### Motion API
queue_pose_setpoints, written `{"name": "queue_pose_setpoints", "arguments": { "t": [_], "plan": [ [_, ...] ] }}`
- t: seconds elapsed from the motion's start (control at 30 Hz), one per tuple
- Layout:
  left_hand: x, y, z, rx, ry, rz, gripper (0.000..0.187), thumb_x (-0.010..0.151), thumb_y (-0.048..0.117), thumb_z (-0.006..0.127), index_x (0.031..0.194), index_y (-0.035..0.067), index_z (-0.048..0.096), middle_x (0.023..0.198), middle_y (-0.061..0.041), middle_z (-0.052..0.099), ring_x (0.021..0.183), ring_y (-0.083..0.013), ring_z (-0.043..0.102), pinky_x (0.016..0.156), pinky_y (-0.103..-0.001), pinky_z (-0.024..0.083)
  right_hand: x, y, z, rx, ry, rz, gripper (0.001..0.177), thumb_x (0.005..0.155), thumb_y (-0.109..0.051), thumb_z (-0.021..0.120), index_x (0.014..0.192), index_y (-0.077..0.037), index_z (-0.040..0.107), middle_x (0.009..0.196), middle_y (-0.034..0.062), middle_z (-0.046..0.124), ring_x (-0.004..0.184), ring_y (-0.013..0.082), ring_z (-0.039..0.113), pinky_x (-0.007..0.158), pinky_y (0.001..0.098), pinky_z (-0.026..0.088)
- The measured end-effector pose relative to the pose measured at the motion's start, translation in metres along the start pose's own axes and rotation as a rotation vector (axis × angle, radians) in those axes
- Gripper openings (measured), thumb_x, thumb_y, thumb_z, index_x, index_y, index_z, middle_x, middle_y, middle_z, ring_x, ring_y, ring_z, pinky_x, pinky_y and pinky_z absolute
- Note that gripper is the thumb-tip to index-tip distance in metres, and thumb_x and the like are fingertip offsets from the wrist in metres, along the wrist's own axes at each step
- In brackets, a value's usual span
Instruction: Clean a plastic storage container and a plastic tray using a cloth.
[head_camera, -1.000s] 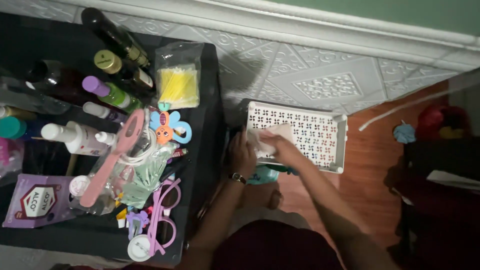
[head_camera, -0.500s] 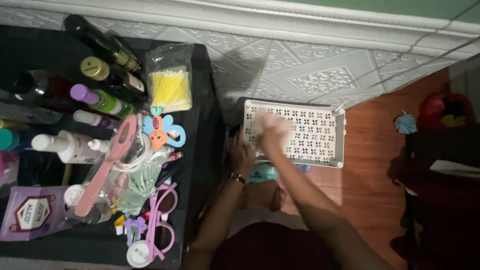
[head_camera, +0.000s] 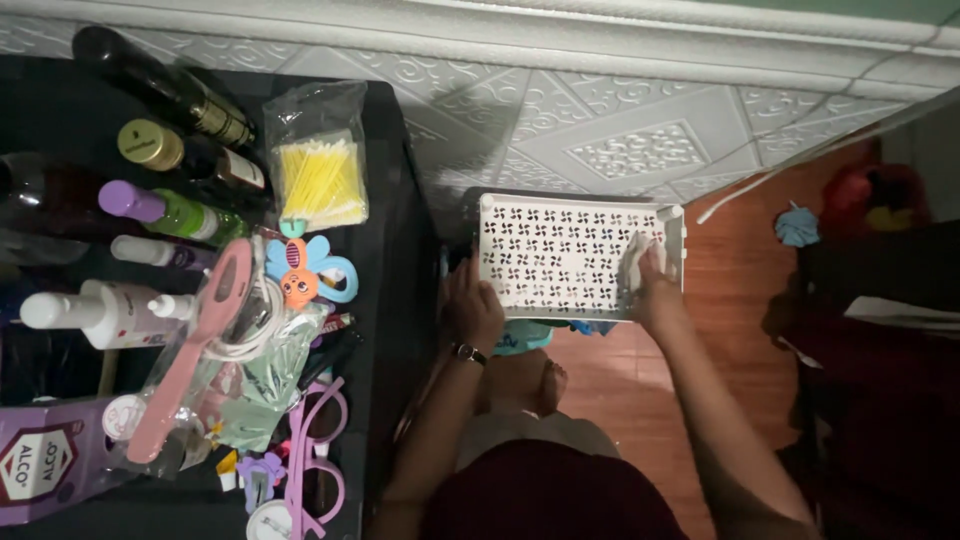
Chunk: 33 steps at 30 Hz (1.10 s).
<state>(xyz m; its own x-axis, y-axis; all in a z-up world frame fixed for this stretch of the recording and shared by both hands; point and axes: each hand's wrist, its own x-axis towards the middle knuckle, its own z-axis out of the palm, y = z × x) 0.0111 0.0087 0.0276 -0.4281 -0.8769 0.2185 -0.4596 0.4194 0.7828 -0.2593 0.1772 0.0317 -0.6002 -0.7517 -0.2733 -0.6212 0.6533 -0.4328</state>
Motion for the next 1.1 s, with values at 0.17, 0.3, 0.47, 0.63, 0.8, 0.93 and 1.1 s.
{"name": "queue_pose_setpoints", "arguments": {
  "t": [0.17, 0.3, 0.47, 0.63, 0.8, 0.93, 1.1],
  "plan": [
    [-0.010, -0.035, 0.026, 0.040, 0.076, 0.024, 0.054, 0.103, 0.026, 0.033, 0.151, 0.004, 0.047, 0.148, -0.024, 0.053, 0.136, -0.0443, 0.048, 0.120, -0.058, 0.026, 0.006, -0.098, 0.053, 0.110, -0.067, 0.068, 0.087, 0.082, -0.007, 0.065, 0.162, -0.014, 0.031, 0.121, 0.0304, 0.064, 0.105, 0.0448, 0.067, 0.097, 0.0448, 0.055],
    [-0.003, -0.034, 0.029, -0.036, 0.081, 0.027, 0.059, 0.109, 0.033, 0.020, 0.150, 0.004, 0.050, 0.148, -0.021, 0.055, 0.142, -0.0431, 0.045, 0.123, -0.058, 0.023, -0.002, -0.161, 0.118, 0.023, -0.050, -0.517, 0.083, 0.076, -0.008, 0.073, 0.151, -0.006, 0.039, 0.135, 0.0398, 0.053, 0.112, 0.0481, 0.062, 0.091, 0.0516, 0.050],
    [-0.010, -0.026, 0.023, -0.142, 0.072, -0.107, 0.068, 0.108, 0.042, 0.009, 0.146, 0.012, 0.057, 0.147, -0.019, 0.059, 0.139, -0.0365, 0.049, 0.123, -0.055, 0.020, -0.048, -0.154, 0.040, 0.099, -0.223, -0.349, 0.053, 0.081, -0.007, 0.067, 0.133, -0.014, 0.061, 0.123, 0.0167, 0.069, 0.110, 0.0363, 0.067, 0.091, 0.0439, 0.055],
    [-0.007, -0.027, 0.024, 0.001, 0.076, -0.119, 0.066, 0.110, 0.042, 0.009, 0.147, 0.015, 0.057, 0.146, -0.018, 0.058, 0.144, -0.0351, 0.046, 0.123, -0.061, 0.013, -0.056, -0.064, -0.013, 0.040, -0.143, -0.069, 0.056, 0.080, -0.004, 0.069, 0.134, -0.014, 0.059, 0.114, 0.0207, 0.070, 0.102, 0.0388, 0.069, 0.084, 0.0493, 0.055],
    [-0.015, -0.028, 0.032, 0.148, 0.062, -0.057, 0.062, 0.107, 0.042, 0.018, 0.154, 0.012, 0.046, 0.151, -0.013, 0.055, 0.145, -0.0345, 0.044, 0.121, -0.066, 0.012, -0.074, -0.090, -0.038, -0.206, -0.087, 0.071, 0.043, 0.082, -0.006, 0.069, 0.125, -0.010, 0.063, 0.105, 0.0239, 0.071, 0.097, 0.0437, 0.068, 0.080, 0.0536, 0.054],
    [-0.015, -0.029, 0.033, 0.076, 0.105, -0.034, 0.056, 0.111, 0.038, 0.018, 0.154, 0.012, 0.042, 0.155, -0.012, 0.052, 0.149, -0.0352, 0.041, 0.123, -0.068, 0.011, -0.066, -0.135, 0.034, -0.012, -0.023, -0.088, 0.047, 0.077, -0.001, 0.062, 0.124, -0.005, 0.063, 0.101, 0.0260, 0.070, 0.092, 0.0438, 0.068, 0.076, 0.0537, 0.055],
    [-0.008, -0.004, 0.012, 0.102, -0.010, -0.092, 0.066, 0.106, 0.046, 0.015, 0.157, 0.015, 0.044, 0.152, -0.014, 0.051, 0.141, -0.0363, 0.043, 0.123, -0.064, 0.015, -0.028, -0.053, 0.143, 0.672, 0.051, -0.116, 0.027, 0.082, 0.001, 0.048, 0.099, -0.001, 0.069, 0.087, 0.0170, 0.071, 0.084, 0.0290, 0.067, 0.075, 0.0446, 0.054]
  ]
}}
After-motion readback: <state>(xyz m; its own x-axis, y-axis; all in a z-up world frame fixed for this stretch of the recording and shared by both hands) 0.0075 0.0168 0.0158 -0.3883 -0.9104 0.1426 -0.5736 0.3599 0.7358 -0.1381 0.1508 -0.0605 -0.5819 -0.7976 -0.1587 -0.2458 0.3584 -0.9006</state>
